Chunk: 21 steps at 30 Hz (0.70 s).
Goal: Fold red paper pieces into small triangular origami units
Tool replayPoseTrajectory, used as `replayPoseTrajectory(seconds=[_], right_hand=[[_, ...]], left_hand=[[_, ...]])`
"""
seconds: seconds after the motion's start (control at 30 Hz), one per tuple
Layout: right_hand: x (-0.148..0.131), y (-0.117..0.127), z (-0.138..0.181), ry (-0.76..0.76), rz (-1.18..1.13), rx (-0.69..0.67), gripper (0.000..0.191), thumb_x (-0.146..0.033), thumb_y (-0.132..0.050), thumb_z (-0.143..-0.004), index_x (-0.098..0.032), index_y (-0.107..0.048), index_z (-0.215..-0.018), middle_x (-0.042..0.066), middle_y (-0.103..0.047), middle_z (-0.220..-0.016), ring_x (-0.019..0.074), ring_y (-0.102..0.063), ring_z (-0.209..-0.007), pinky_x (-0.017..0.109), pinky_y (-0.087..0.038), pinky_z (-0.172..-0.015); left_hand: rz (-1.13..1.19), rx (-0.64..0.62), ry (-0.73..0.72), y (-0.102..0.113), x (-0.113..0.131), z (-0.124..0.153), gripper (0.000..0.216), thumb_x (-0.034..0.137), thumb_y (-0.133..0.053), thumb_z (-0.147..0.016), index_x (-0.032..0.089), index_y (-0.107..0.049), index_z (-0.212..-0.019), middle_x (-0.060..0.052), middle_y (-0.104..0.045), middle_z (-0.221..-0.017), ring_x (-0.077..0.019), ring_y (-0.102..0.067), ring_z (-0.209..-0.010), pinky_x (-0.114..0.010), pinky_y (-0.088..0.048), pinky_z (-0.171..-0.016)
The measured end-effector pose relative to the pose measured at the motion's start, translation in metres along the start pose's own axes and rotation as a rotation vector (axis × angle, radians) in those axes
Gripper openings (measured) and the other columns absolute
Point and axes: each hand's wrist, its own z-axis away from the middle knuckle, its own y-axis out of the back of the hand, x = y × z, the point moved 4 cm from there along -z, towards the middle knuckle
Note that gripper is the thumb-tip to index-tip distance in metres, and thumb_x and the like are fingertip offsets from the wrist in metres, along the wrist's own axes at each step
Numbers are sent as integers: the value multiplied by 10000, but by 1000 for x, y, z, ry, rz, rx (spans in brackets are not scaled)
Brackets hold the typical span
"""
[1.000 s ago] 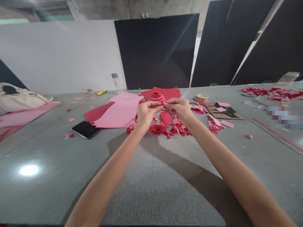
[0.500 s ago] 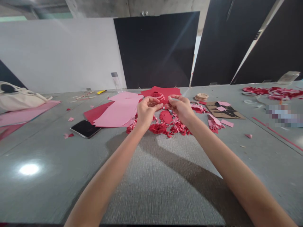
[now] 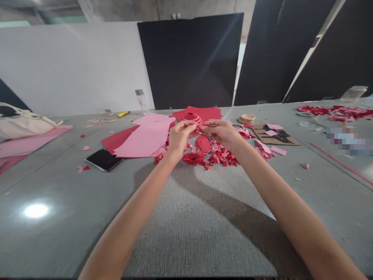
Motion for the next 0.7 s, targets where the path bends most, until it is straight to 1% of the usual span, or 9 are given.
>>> replayPoseTrajectory(seconds=[0.17, 0.27, 0.37, 0.53, 0.7], right_hand=[[-1, 0, 0, -9, 5, -14, 99, -87, -705, -727, -177, -747, -728, 55, -735, -869, 133, -665, -828, 262, -535, -862], [-1, 1, -1, 29, 36, -60, 57, -150, -748, -706, -190, -762, -745, 53, -744, -903, 148, -669, -856, 277, -537, -876], [-1, 2, -2, 54, 55, -96, 96, -205, -804, -660, -193, -763, -746, 49, -747, -886, 161, -671, -871, 290, -540, -882], [1, 5, -5, 66, 57, -64, 96, -230, -830, -643, -208, -758, -701, 35, -729, -803, 140, -654, -782, 283, -547, -800], [2, 5, -6, 28, 65, -41, 143, -232, -853, -600, -189, -755, -696, 30, -709, -766, 112, -630, -713, 259, -530, -742]], left_hand=[[-4, -17, -5, -1, 2, 3, 115, 175, -766, -660, 174, -700, -754, -37, -727, -787, -173, -693, -791, -372, -561, -875], [1, -33, 7, 1, 1, 3, 111, 167, -758, -669, 173, -704, -765, -40, -732, -807, -176, -696, -814, -382, -553, -900], [-15, -66, 8, 3, 2, 2, 144, 179, -767, -665, 172, -710, -797, -48, -737, -854, -187, -697, -864, -391, -548, -915], [-84, -126, -46, 3, 4, 0, 235, 133, -807, -582, 171, -716, -795, -51, -737, -858, -180, -695, -845, -375, -558, -900], [-150, -120, -107, 4, 2, -3, 207, 173, -814, -588, 174, -704, -762, -51, -733, -815, -183, -700, -822, -371, -572, -861]])
